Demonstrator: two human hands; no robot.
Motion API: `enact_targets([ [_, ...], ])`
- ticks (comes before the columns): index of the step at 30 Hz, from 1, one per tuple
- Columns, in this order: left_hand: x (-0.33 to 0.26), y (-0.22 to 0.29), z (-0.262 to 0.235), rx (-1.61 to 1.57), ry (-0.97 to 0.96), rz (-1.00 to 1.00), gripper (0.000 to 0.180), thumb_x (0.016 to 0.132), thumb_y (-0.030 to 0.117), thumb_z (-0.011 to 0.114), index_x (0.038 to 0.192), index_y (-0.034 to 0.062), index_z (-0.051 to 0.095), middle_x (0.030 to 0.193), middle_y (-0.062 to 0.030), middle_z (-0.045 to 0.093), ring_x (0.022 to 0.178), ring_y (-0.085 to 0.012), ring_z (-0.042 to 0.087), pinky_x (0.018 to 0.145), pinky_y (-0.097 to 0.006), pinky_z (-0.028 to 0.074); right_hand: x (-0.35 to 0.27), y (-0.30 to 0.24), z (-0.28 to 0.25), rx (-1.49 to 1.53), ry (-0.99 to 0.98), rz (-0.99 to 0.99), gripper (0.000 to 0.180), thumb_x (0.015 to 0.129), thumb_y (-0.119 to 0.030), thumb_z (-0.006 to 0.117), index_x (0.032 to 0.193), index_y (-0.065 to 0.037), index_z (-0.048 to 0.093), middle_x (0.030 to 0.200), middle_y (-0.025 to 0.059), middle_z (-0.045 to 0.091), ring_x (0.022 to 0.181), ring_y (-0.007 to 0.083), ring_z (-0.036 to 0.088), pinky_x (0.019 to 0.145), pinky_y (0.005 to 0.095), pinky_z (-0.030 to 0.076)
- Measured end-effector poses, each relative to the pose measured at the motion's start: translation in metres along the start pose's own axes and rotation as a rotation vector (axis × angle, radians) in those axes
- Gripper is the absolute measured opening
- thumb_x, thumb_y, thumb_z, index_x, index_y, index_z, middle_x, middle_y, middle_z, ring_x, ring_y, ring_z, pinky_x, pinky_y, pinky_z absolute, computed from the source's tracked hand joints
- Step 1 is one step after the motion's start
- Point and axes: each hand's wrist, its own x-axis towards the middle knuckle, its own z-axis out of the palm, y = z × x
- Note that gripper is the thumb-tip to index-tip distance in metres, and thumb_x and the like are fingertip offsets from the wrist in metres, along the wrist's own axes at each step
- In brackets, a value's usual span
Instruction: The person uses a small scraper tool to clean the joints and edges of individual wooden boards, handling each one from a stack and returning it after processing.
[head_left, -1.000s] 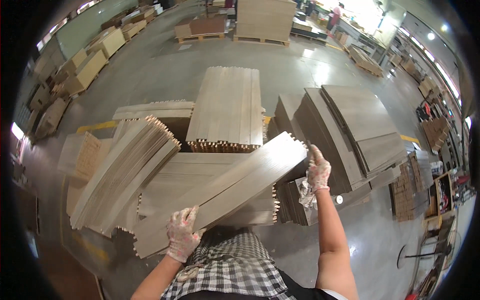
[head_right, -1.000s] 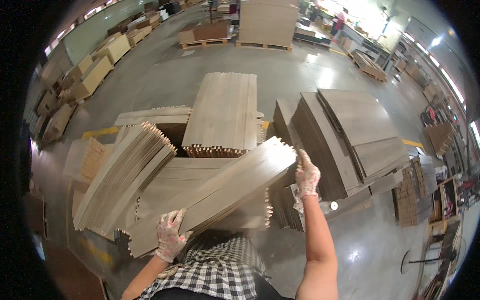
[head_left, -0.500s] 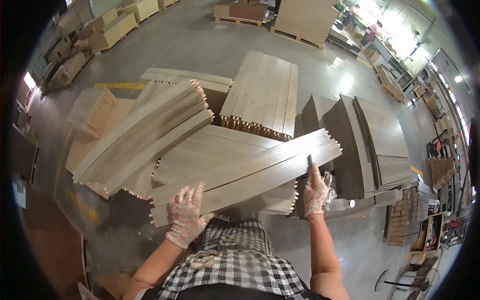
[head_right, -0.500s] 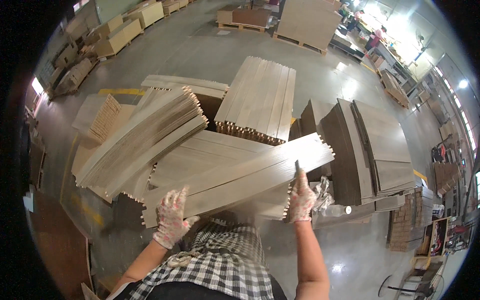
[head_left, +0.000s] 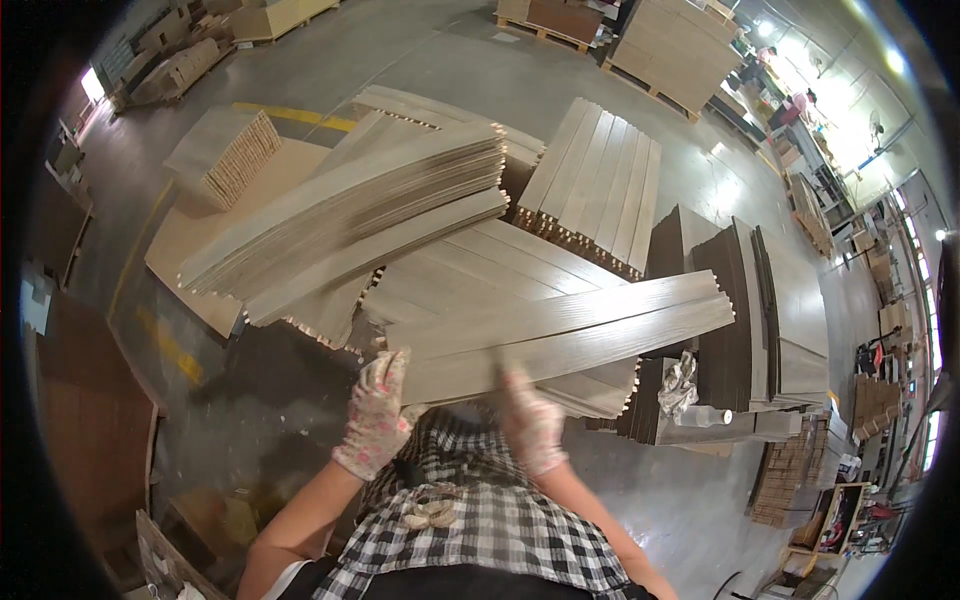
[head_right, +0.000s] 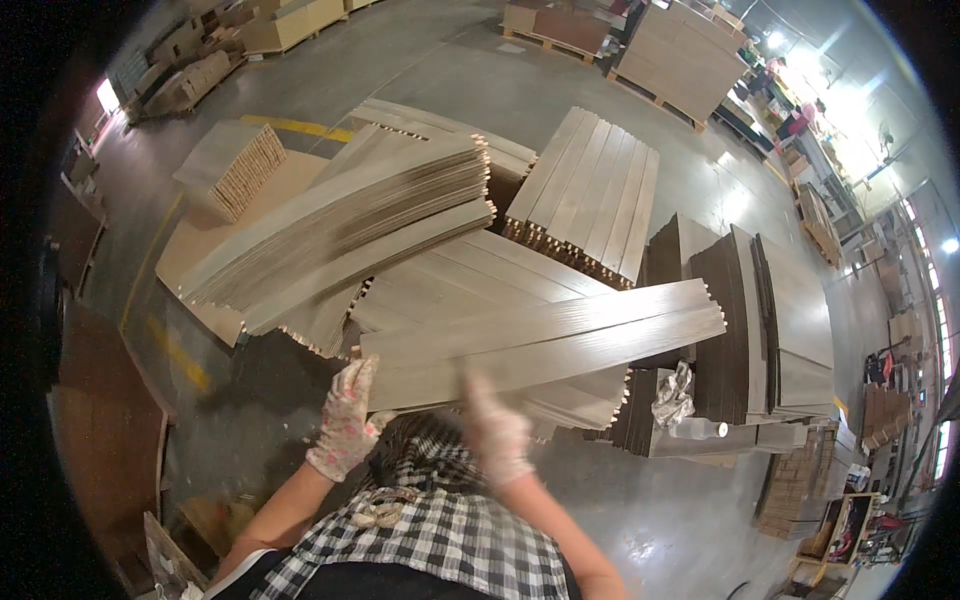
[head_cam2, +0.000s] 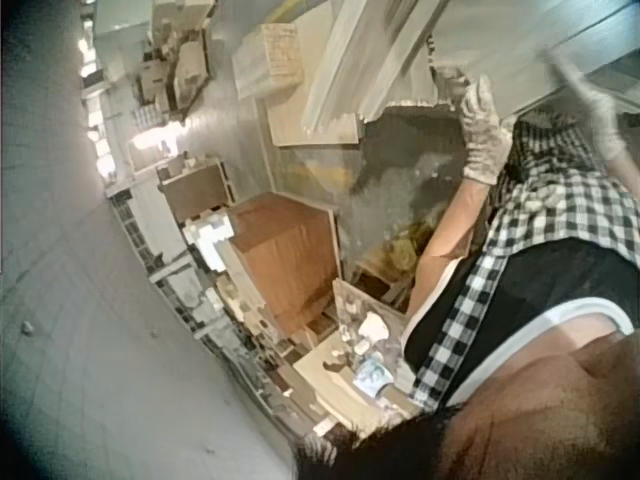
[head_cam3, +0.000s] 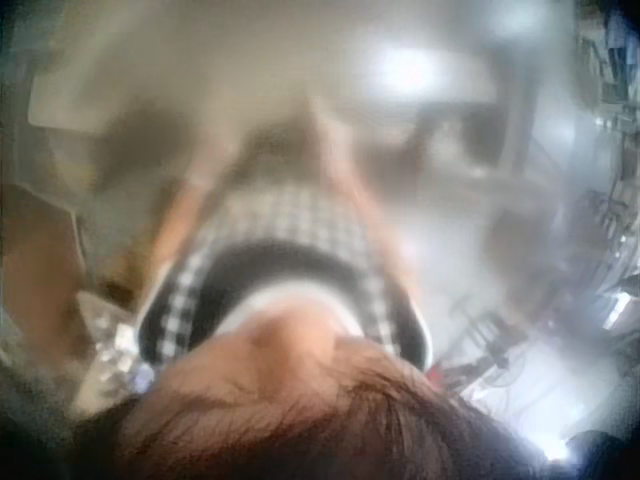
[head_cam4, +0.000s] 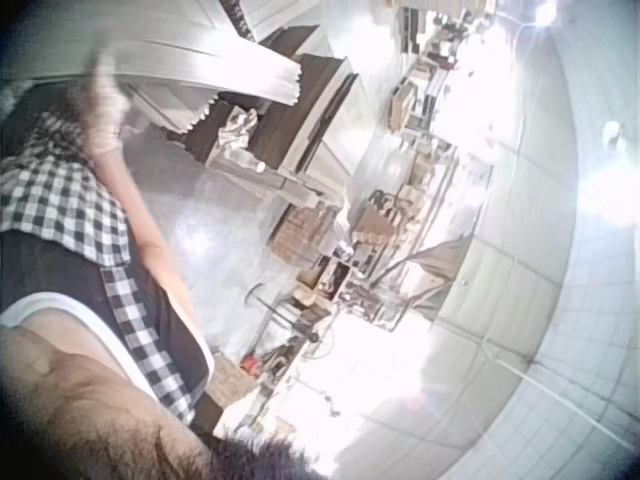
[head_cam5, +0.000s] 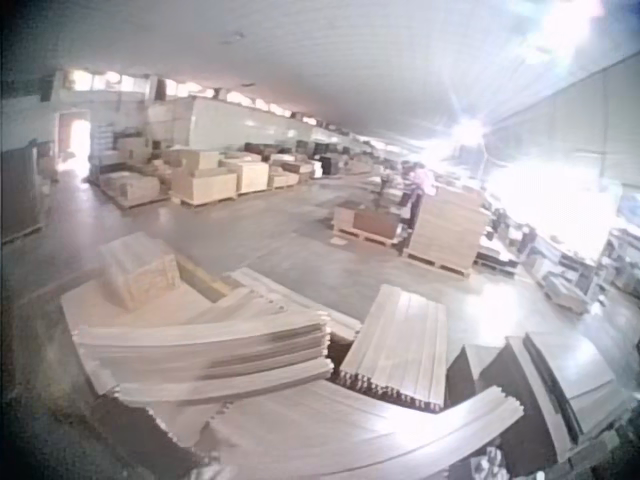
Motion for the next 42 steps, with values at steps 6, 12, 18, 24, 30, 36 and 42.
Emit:
enact_targets([
  [6,-0.016,-0.022,-0.010,-0.756,-0.017,-0.189,0.094,0.076,0.009,0.072,0.148,0.0004,0.012,0.143,-0.0167,0.037,0.132,-0.0316,0.037,0.110,-0.043,0.031,0.033,-0.021,-0.044,0.476,-0.040,0.281,0.060,0.083,-0.001,0.054,0.141,-0.011,0.042,0.120,0.0084,0.063,0.082,0.0102,0.065,0.053,0.0294,0.047],
  [12,-0.025,-0.039,0.000,-0.852,0.089,-0.060,0.090,0.076,-0.010,0.059,0.151,0.0083,0.013,0.143,-0.0140,0.038,0.130,-0.0281,0.041,0.108,-0.038,0.035,0.012,-0.078,0.004,-0.044,-0.437,-0.039,0.064,0.086,-0.008,0.052,0.146,-0.012,0.033,0.125,0.0114,0.060,0.065,0.0101,0.060,0.049,0.0244,0.047],
  [18,-0.031,-0.064,0.019,-1.469,0.304,-0.372,0.072,0.085,-0.008,0.044,0.150,0.0075,0.016,0.141,-0.0181,0.037,0.128,-0.0275,0.042,0.106,-0.035,0.037,0.025,-0.105,-0.010,0.164,-0.260,-0.223,0.066,0.082,0.004,0.051,0.145,-0.007,0.033,0.100,0.0069,0.068,0.074,0.0139,0.066,0.047,0.0244,0.048],
  [24,-0.024,-0.097,-0.002,-1.307,0.660,-0.401,0.062,0.091,0.006,0.048,0.148,0.0089,0.024,0.139,-0.0100,0.041,0.125,-0.0214,0.044,0.108,-0.037,0.034,0.030,-0.106,-0.005,0.636,-0.398,0.216,0.053,0.091,-0.001,0.044,0.143,-0.003,0.035,0.141,0.0141,0.045,0.107,0.0125,0.060,0.068,0.0269,0.051],
  [30,0.022,-0.065,-0.030,-1.277,0.627,-0.291,0.059,0.093,0.008,0.048,0.147,0.0084,0.027,0.141,-0.0110,0.040,0.130,-0.0212,0.040,0.111,-0.036,0.028,0.020,-0.092,-0.029,0.721,-0.452,0.037,0.058,0.080,0.000,0.058,0.135,-0.015,0.050,0.103,0.0098,0.068,0.067,0.0214,0.067,0.054,0.0320,0.051],
  [36,0.079,-0.010,-0.002,-0.873,0.239,-0.101,0.036,0.093,0.012,0.054,0.128,0.0048,0.049,0.128,-0.0122,0.051,0.117,-0.0235,0.049,0.099,-0.035,0.039,0.017,0.013,-0.040,0.305,0.077,0.135,0.035,0.091,-0.022,0.055,0.121,-0.005,0.062,0.099,0.0194,0.068,0.083,0.0228,0.070,0.073,0.0293,0.054],
  [42,0.127,0.098,0.050,0.049,-0.083,0.593,0.066,0.084,0.046,0.062,0.131,0.0032,0.048,0.134,-0.0150,0.045,0.126,-0.0302,0.041,0.105,-0.042,0.033,0.034,0.251,-0.107,0.283,0.216,0.656,0.028,0.094,-0.003,0.052,0.120,0.005,0.060,0.116,0.0105,0.063,0.107,0.0129,0.057,0.094,0.0244,0.045],
])
